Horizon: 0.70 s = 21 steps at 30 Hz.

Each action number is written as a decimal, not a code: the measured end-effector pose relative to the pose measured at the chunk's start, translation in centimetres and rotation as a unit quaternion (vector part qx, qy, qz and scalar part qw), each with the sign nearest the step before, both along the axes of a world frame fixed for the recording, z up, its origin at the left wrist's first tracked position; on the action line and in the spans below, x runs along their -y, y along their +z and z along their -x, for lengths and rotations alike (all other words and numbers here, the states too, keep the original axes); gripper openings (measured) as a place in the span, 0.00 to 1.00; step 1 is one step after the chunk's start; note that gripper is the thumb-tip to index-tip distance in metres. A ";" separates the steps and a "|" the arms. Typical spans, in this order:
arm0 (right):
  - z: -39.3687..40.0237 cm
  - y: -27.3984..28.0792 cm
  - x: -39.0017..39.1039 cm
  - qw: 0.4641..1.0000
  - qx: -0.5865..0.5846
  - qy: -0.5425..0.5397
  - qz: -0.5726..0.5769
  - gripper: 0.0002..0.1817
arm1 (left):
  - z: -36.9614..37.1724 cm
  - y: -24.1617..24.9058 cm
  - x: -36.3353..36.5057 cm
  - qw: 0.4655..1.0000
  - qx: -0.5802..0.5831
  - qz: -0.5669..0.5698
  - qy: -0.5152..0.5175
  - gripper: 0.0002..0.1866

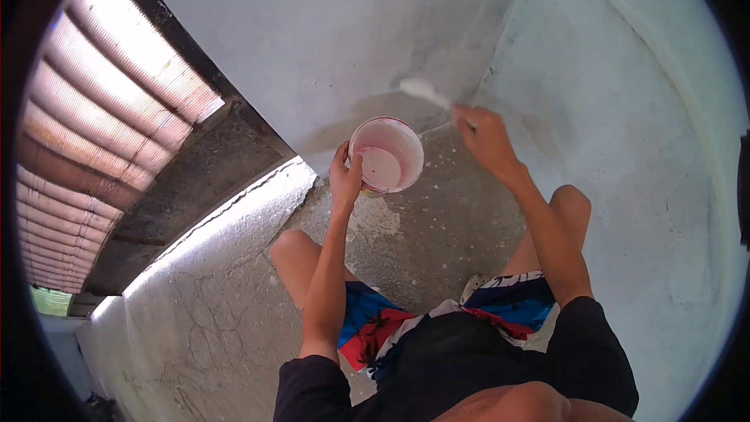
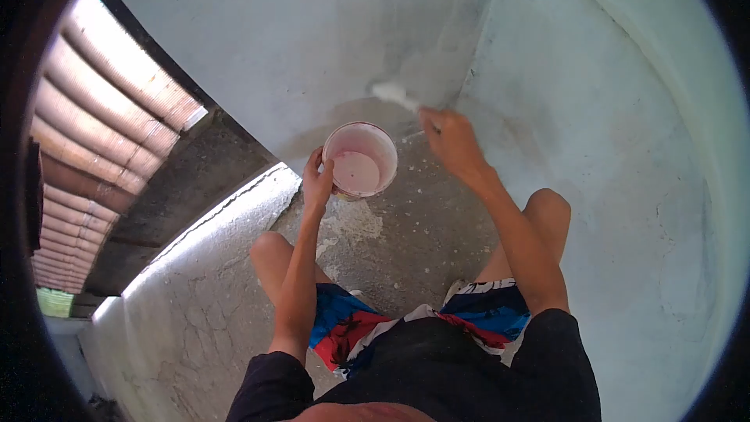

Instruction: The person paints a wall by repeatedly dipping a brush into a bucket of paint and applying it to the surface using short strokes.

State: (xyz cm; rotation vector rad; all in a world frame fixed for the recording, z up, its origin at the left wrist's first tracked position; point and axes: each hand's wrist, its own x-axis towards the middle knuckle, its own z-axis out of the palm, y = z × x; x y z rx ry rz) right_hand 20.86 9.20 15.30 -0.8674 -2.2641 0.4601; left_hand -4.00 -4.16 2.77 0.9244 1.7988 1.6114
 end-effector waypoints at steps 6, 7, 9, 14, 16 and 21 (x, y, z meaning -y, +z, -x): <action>-0.4 7.1 2.7 0.980 -0.129 -0.089 -0.123 0.14 | -1.0 3.6 0.5 0.996 0.086 0.009 0.006 0.22; -0.6 7.3 3.0 0.973 -0.148 -0.103 -0.147 0.15 | -0.8 2.5 0.4 0.999 0.042 -0.013 0.004 0.22; -0.5 6.8 2.9 0.970 -0.147 -0.096 -0.170 0.16 | -0.3 1.4 0.3 0.999 -0.006 -0.044 0.003 0.22; -0.3 2.4 1.6 0.987 -0.104 -0.038 -0.118 0.17 | -0.8 1.5 0.9 1.000 0.025 0.004 0.004 0.22; -0.6 1.4 1.5 0.999 -0.027 0.005 -0.034 0.16 | -1.4 3.1 1.1 0.998 0.053 0.021 0.006 0.22; -1.2 5.5 2.7 0.990 0.010 0.059 0.125 0.14 | 0.4 -4.4 0.2 1.000 0.026 0.004 0.004 0.23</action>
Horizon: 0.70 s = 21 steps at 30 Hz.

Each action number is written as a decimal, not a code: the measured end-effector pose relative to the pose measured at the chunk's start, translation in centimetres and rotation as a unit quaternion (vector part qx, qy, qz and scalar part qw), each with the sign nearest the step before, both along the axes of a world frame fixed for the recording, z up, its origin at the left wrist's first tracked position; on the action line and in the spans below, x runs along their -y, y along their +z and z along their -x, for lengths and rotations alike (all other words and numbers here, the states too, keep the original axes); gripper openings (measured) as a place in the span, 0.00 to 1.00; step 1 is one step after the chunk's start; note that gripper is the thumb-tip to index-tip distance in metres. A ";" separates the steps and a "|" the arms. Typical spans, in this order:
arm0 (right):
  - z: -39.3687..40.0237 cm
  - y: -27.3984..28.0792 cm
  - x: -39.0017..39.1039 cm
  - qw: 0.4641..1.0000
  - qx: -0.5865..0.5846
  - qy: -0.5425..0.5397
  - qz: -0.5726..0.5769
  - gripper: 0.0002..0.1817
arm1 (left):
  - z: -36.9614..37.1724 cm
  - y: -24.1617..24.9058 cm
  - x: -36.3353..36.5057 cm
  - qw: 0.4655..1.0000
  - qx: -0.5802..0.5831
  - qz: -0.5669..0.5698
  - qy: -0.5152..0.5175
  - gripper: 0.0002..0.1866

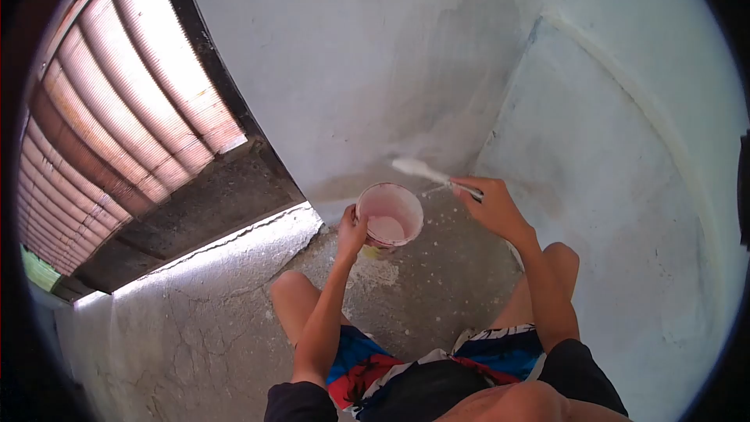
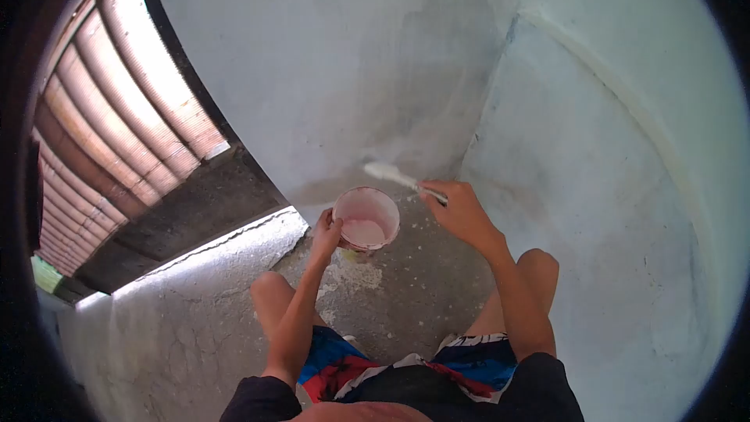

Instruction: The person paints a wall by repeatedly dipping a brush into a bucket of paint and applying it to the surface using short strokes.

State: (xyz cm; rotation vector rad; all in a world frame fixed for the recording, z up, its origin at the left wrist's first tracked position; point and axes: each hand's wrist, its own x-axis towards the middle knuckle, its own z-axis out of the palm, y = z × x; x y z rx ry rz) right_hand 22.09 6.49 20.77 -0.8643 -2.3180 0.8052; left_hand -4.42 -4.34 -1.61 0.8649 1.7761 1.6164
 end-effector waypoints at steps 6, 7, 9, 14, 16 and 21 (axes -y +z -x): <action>-0.6 -4.7 -0.6 0.967 0.184 0.148 0.094 0.16 | -2.6 3.0 0.6 0.985 0.155 0.052 -0.061 0.23; -0.5 -5.4 -0.6 0.959 0.203 0.186 0.074 0.16 | -2.9 3.6 0.7 0.985 0.152 0.053 -0.062 0.23; -1.1 -5.7 -0.6 0.969 0.188 0.156 0.020 0.17 | -3.5 4.4 1.1 0.980 0.174 0.023 -0.095 0.23; -3.5 13.6 5.4 0.944 -0.187 0.003 -0.271 0.26 | -2.6 1.5 0.5 0.997 0.042 -0.011 -0.067 0.24; -4.5 15.9 8.3 0.911 -0.316 -0.032 -0.262 0.32 | -2.8 2.2 0.6 0.996 0.003 -0.026 -0.080 0.25; -5.1 14.5 9.7 0.921 -0.307 -0.046 -0.236 0.30 | -4.1 5.7 2.1 0.995 0.070 -0.021 -0.065 0.24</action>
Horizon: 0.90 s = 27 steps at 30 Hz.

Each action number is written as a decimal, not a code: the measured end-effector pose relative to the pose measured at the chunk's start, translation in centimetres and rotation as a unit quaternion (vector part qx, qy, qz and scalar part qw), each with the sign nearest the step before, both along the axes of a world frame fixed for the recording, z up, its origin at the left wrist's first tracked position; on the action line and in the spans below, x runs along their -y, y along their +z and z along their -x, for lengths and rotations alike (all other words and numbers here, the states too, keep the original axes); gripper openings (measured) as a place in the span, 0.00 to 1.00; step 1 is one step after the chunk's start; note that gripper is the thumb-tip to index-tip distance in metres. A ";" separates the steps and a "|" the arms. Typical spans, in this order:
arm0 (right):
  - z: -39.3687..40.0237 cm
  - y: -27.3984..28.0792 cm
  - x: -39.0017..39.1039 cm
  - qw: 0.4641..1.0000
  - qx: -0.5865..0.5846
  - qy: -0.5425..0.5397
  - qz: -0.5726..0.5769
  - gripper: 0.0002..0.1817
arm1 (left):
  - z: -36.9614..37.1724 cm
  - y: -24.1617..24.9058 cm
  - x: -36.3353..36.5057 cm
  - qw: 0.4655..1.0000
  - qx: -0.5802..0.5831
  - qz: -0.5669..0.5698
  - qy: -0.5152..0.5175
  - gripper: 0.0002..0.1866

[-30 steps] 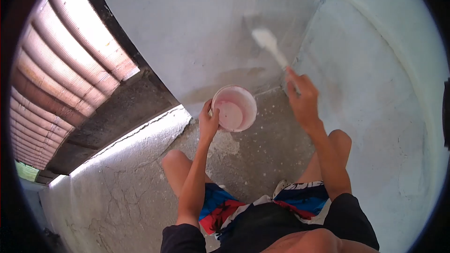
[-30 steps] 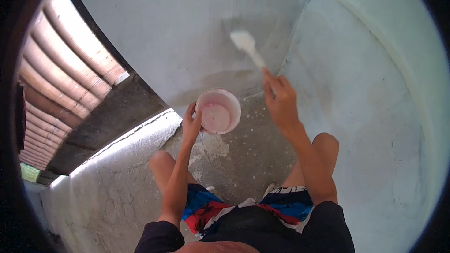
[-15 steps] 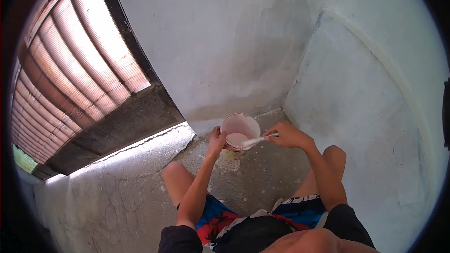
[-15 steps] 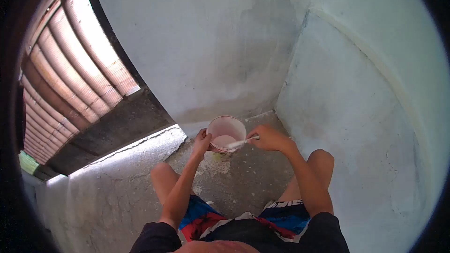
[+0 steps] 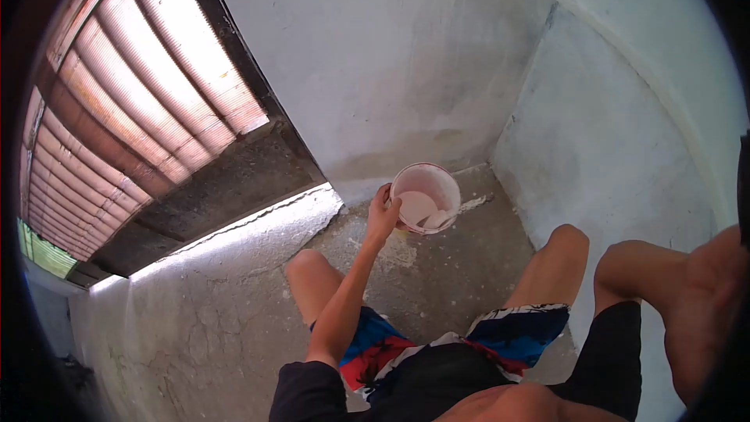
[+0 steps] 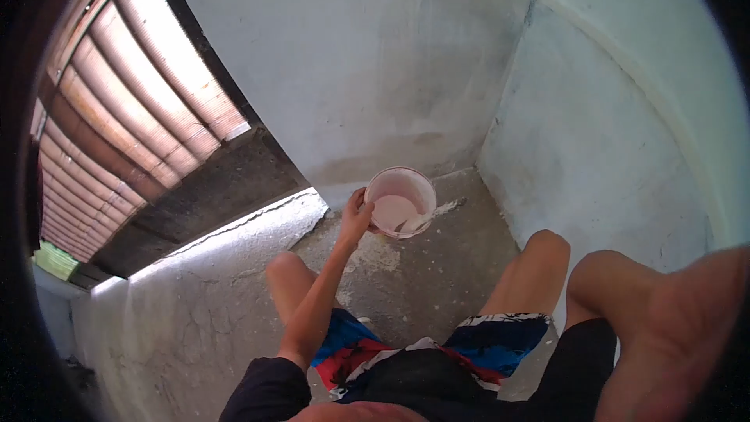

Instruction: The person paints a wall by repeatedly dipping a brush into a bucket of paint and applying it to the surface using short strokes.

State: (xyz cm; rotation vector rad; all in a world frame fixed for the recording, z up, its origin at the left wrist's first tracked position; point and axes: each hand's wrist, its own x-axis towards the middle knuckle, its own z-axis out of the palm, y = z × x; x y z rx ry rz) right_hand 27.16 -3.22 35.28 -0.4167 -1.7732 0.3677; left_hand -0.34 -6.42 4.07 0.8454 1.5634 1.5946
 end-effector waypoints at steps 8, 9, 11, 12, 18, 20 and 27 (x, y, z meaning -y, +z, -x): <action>-1.1 10.9 -6.6 0.957 -0.087 -0.056 -0.271 0.28 | 3.2 -11.8 -3.2 0.996 -0.090 0.022 0.011 0.29; -0.5 12.0 -6.9 0.946 -0.124 -0.063 -0.292 0.27 | 2.3 -9.7 -2.9 0.990 -0.133 -0.020 0.049 0.30; 0.4 13.3 -6.6 0.927 -0.191 -0.079 -0.314 0.27 | 3.5 -11.4 -3.5 0.987 -0.153 -0.025 0.037 0.31; 0.5 13.8 -6.7 0.919 -0.206 -0.076 -0.327 0.27 | 3.8 -11.5 -3.5 0.985 -0.162 -0.049 0.039 0.31; 0.5 14.5 -6.5 0.897 -0.194 -0.019 -0.396 0.25 | 4.7 -12.6 -3.2 0.977 -0.107 -0.172 0.062 0.31; -0.2 12.9 -7.7 0.908 -0.137 -0.031 -0.395 0.25 | 5.0 -13.1 -3.5 0.982 -0.045 -0.180 0.031 0.31; 2.9 4.3 -7.4 0.973 -0.124 -0.008 -0.195 0.23 | 3.4 -5.3 -1.5 0.999 -0.031 -0.031 0.020 0.25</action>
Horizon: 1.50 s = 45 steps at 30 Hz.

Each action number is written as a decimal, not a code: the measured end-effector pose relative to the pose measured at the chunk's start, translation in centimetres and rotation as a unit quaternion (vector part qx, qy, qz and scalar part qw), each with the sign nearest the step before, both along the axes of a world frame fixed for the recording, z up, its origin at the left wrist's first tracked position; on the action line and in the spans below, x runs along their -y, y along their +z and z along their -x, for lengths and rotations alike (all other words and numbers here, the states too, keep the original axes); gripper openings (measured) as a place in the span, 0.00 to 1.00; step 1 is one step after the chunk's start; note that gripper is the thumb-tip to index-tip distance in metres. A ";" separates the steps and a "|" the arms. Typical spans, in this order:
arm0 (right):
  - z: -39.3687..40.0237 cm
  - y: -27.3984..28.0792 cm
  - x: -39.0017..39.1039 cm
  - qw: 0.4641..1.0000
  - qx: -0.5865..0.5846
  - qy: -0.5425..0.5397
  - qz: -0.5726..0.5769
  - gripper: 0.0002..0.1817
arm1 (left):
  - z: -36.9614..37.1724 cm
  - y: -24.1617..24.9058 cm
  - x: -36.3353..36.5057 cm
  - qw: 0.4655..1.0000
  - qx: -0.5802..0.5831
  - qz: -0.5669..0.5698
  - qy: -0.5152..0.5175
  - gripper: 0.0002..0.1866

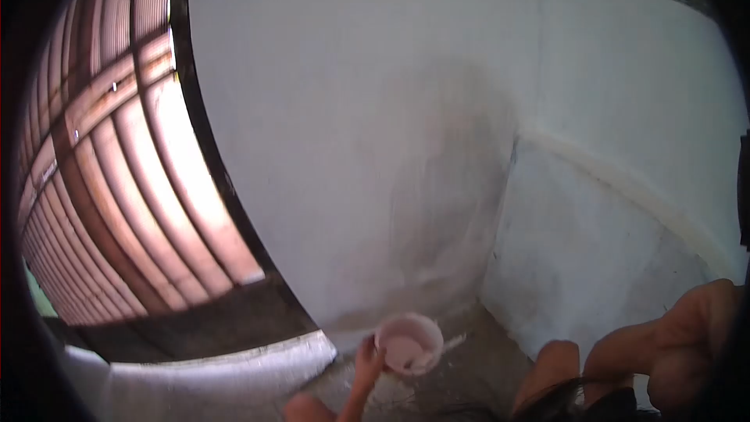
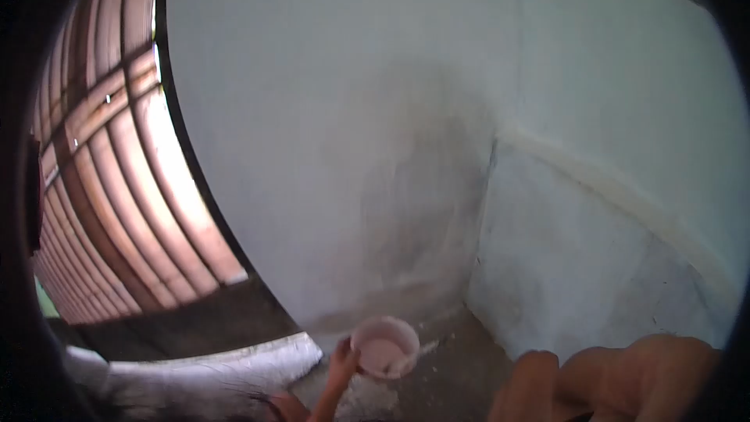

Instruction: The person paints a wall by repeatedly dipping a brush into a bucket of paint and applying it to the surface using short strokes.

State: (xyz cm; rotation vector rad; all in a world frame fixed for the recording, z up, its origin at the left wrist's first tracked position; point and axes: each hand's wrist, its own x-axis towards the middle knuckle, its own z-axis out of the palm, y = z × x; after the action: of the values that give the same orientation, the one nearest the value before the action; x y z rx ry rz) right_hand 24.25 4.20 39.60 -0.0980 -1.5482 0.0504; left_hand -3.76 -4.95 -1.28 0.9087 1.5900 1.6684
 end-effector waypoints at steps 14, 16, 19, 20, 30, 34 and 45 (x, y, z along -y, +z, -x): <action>0.3 -2.4 2.0 0.992 0.079 0.032 0.088 0.23 | -1.2 4.8 0.7 0.999 0.041 0.008 0.022 0.23; 0.3 -2.1 2.4 0.991 0.095 0.032 0.087 0.23 | -1.8 6.8 1.1 0.992 0.120 0.019 0.025 0.23; 3.1 -7.0 -1.7 0.895 0.358 0.070 0.257 0.31 | -0.6 4.9 0.9 0.997 0.072 -0.003 0.039 0.23; 3.6 -11.4 -3.4 0.848 0.463 0.019 0.257 0.37 | -0.6 5.5 1.1 0.997 0.072 -0.002 0.042 0.24; 5.3 -23.4 -2.2 0.631 0.569 0.176 0.496 0.31 | 0.6 6.6 2.0 0.998 -0.012 -0.021 0.065 0.26; 6.1 -23.8 -1.2 0.598 0.557 0.205 0.539 0.22 | 0.6 7.3 2.0 0.999 0.016 -0.023 0.046 0.26; 3.3 -17.3 -1.6 0.804 0.470 0.165 0.324 0.17 | 1.9 4.1 0.8 0.987 -0.090 -0.069 0.110 0.24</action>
State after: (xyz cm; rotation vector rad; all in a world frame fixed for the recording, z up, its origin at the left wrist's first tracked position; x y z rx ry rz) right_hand 20.92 5.80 22.35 -0.4474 -2.4729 0.9399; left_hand -5.65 -5.77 2.83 1.0084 1.7659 1.9146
